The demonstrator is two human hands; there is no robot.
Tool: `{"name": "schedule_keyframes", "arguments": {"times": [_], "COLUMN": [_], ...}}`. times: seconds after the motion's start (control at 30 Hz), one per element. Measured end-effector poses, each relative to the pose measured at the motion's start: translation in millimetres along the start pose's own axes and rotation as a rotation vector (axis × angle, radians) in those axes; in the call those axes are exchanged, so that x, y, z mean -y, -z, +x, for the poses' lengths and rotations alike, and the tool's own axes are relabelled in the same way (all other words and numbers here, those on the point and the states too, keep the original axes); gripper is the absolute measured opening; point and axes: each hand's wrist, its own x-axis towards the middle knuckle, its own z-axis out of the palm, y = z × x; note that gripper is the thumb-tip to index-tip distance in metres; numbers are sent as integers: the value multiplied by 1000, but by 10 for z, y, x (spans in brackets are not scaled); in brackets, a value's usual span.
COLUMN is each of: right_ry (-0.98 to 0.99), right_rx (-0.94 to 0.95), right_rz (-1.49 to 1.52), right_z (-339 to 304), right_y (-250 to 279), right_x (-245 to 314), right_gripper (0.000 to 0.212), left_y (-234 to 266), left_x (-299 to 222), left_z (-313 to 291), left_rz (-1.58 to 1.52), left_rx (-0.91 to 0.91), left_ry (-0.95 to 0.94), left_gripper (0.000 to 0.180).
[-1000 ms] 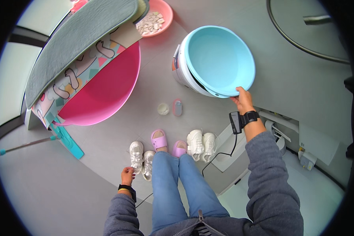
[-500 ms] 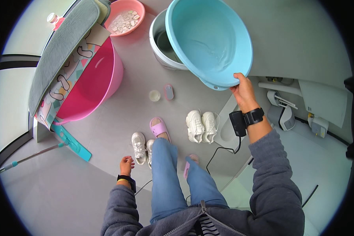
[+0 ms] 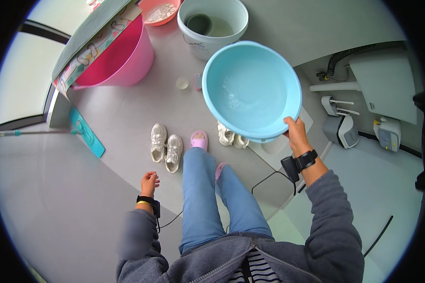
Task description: The person removes a pair of white sneakers from their feet, places them on the floor, and retrieves a cleaning brush and a small container of cleaning agent. They then scrub the shoes with the brush over a basin of water, focusing on the soles and sides.
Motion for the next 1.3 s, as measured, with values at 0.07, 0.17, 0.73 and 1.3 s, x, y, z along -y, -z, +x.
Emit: {"name": "schedule_keyframes", "arguments": {"times": [0.07,0.17,0.73,1.3], "right_ry": [-31,-97,-179,171], "right_rx": [24,96,144,391], "right_rz": [-11,-24,-132,-476], "right_z": [-119,-244,970,1800], "right_y": [11,-45,-1577,-1719], "right_x": [-343,-834,-3330,-3548], "right_gripper": [40,40,38,66], "left_y": [-10,-36,-785,-1689], "left_x": [51,91,-443,-773], "left_z": [-74,-82,1431,2828], "left_rz": [-14,13,24,558], "left_rx": [27,38,158,-112], "left_ry": [-30,-52,-346,-874], "left_gripper": [21,21,19,36]}}
